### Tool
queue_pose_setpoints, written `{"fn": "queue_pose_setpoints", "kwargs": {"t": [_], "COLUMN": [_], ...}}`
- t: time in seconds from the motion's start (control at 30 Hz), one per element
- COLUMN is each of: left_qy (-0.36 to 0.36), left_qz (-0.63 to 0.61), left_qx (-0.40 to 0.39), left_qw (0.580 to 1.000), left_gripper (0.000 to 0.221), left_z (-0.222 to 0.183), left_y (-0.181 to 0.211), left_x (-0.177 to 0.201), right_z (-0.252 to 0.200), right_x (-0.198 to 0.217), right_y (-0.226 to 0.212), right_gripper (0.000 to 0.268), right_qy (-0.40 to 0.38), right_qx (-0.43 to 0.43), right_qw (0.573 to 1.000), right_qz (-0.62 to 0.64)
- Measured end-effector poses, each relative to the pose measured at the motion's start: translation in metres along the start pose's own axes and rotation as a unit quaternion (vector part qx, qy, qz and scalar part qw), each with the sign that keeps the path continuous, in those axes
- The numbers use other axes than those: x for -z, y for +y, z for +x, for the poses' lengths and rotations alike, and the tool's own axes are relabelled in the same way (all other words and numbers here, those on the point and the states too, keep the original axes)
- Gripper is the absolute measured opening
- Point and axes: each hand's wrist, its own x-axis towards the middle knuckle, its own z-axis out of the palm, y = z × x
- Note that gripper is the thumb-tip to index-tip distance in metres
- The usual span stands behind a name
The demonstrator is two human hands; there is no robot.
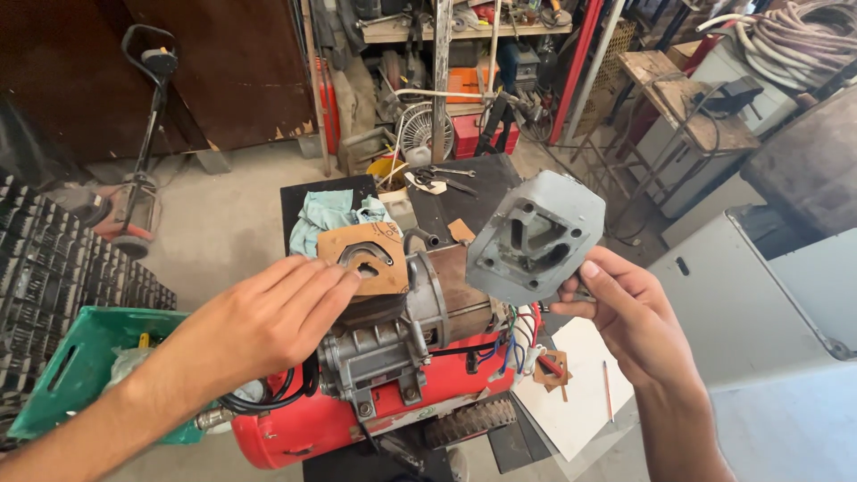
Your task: Tracing a gasket template onto material and cutting it out with a utility knife for an air compressor repair.
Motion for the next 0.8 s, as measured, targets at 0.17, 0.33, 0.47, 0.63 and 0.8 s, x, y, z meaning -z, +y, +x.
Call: {"fn": "queue_pose_setpoints", "kwargs": {"t": [0.17,0.33,0.47,0.63,0.8], "left_qy": [-0.028,0.055,0.087,0.154,0.131], "left_qz": [-0.056,-0.008,0.002,-0.006,-0.032], "left_qx": [0.001,0.027,0.019,0.0,0.04], "left_qw": [0.998,0.998,0.996,0.988,0.99], "left_gripper": [0.064,0.025,0.019,0.011,0.012], "left_z": [-0.004,0.0,-0.001,-0.006,-0.01], "left_y": [-0.002,-0.016,-0.015,-0.014,-0.016], "left_x": [-0.007,0.003,0.007,-0.001,-0.01], "right_z": [0.0,0.002,0.003,0.002,0.004], "right_x": [-0.003,-0.001,-0.001,0.003,0.005], "right_y": [-0.001,0.002,0.0,0.001,0.003], "right_gripper": [0.028,0.027,0.031,0.03,0.032], "right_qy": [0.0,0.003,0.007,0.002,0.016], "right_qx": [-0.002,-0.001,-0.002,0.004,0.001], "right_qw": [1.0,1.0,1.0,1.0,1.0], "right_qz": [-0.001,0.0,0.004,0.011,0.017]}}
